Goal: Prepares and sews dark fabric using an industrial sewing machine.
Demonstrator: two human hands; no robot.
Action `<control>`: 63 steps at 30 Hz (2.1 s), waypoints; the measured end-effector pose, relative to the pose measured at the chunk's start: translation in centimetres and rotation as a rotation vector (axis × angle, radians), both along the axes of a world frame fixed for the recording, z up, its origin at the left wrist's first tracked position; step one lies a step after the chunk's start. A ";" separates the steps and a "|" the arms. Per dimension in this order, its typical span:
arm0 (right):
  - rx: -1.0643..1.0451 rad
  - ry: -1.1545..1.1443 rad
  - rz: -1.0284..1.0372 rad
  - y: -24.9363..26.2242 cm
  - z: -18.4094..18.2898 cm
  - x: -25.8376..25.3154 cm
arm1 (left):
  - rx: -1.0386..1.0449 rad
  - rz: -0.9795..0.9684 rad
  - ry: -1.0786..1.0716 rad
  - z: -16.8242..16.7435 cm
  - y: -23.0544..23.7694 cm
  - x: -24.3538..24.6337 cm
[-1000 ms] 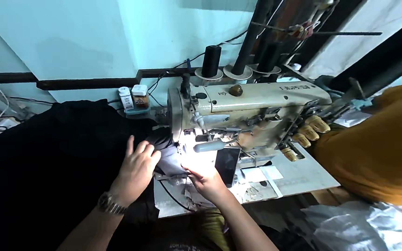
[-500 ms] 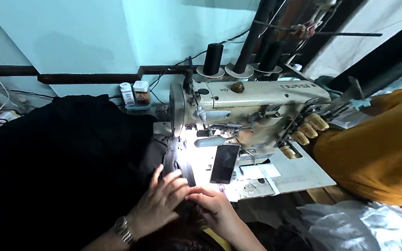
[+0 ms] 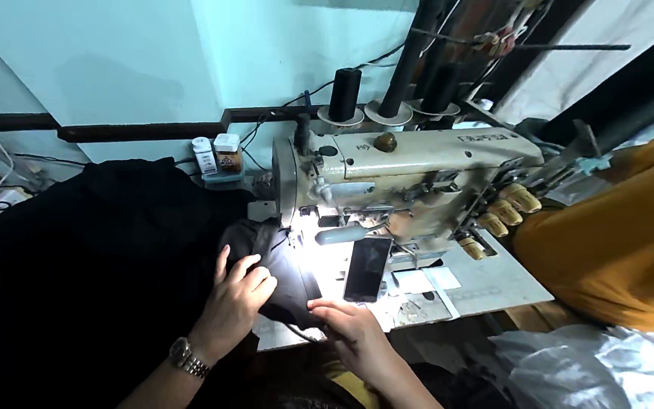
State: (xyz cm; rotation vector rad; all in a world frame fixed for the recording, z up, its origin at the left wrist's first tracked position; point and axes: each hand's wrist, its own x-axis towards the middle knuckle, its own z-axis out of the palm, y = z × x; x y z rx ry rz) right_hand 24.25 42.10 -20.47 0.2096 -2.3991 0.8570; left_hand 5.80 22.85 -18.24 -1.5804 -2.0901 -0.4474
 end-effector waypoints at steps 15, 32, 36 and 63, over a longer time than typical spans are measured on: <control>0.046 0.092 -0.226 1.1 -1.1 -6.1 | -0.337 0.302 -0.029 6.7 1.2 -3.0; -0.052 -0.042 0.069 -1.3 -0.1 1.6 | 0.183 -0.337 -0.178 -2.3 -0.1 5.6; 0.004 -0.037 0.030 -0.7 0.5 1.9 | 0.144 -0.067 -0.081 -4.0 0.4 2.2; 0.094 -0.043 -0.051 0.3 -0.4 -1.4 | -0.027 -0.154 -0.096 1.1 0.5 -0.5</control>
